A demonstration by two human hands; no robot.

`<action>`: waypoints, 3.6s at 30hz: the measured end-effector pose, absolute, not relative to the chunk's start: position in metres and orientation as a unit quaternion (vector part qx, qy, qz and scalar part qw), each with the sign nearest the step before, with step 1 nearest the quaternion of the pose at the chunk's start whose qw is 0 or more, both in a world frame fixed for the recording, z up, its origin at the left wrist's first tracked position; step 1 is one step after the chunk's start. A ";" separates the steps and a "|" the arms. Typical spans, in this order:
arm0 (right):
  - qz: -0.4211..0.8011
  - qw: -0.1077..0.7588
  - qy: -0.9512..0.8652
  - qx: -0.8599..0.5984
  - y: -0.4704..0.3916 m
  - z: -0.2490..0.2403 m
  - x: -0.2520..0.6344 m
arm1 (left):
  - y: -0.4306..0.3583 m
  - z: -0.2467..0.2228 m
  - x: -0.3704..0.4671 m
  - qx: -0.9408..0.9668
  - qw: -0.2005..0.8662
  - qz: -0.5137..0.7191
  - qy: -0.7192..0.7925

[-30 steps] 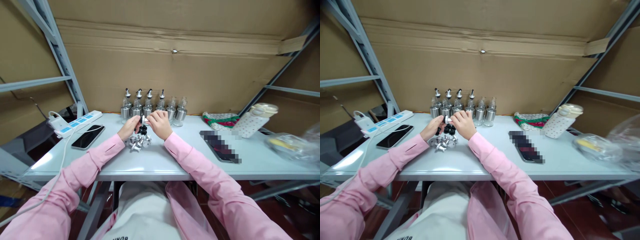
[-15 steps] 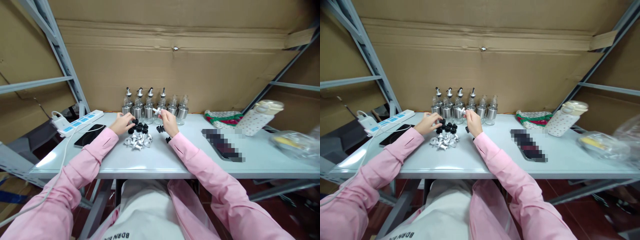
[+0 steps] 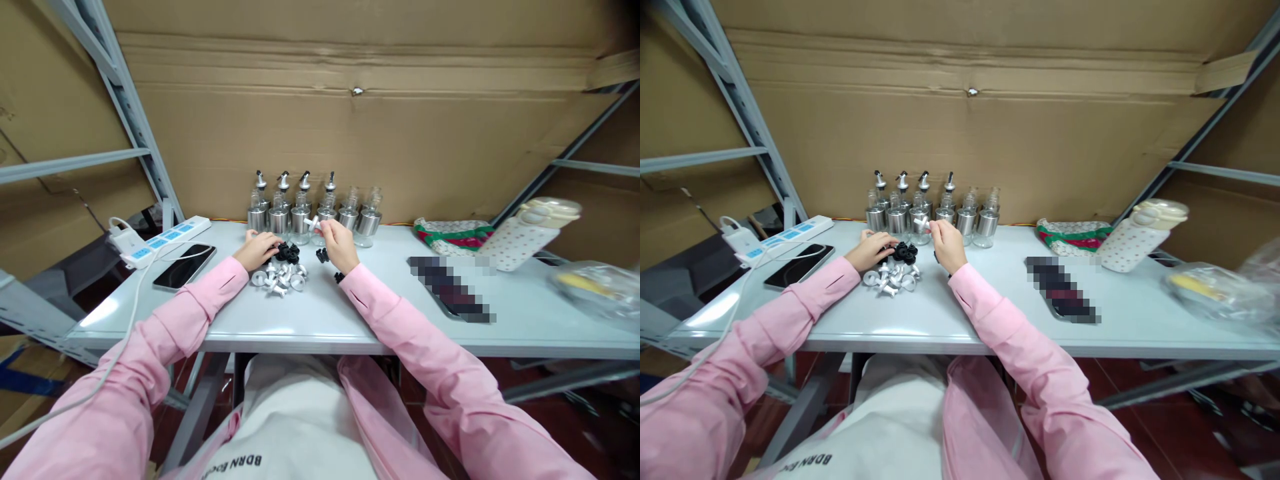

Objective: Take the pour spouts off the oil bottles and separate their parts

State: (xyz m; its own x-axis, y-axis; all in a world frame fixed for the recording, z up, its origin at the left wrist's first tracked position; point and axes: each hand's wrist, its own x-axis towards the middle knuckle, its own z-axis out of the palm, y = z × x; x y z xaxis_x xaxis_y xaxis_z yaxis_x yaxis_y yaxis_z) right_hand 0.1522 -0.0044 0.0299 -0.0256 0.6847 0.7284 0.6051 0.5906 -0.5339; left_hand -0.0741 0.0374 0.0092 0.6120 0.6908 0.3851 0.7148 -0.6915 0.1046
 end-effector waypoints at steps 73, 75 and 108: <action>0.107 0.413 -0.826 -0.370 -0.026 0.022 0.130 | 0.035 0.017 -0.109 -0.675 0.061 -0.149 -0.720; 0.098 0.434 -0.808 -0.387 -0.025 0.023 0.131 | 0.030 0.018 -0.101 -0.696 0.069 -0.140 -0.701; 0.046 0.434 -0.726 -0.531 -0.014 0.025 0.142 | 0.023 0.020 -0.094 -0.664 0.004 -0.098 -0.741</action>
State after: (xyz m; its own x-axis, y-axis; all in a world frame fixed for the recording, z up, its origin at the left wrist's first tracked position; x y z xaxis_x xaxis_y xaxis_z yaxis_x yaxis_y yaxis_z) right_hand 0.1424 -0.0136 0.0246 -0.0578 0.8112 0.5819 0.7314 0.4311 -0.5284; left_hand -0.0943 0.0228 0.0201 -0.1185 0.9836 0.1360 0.9852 0.0994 0.1396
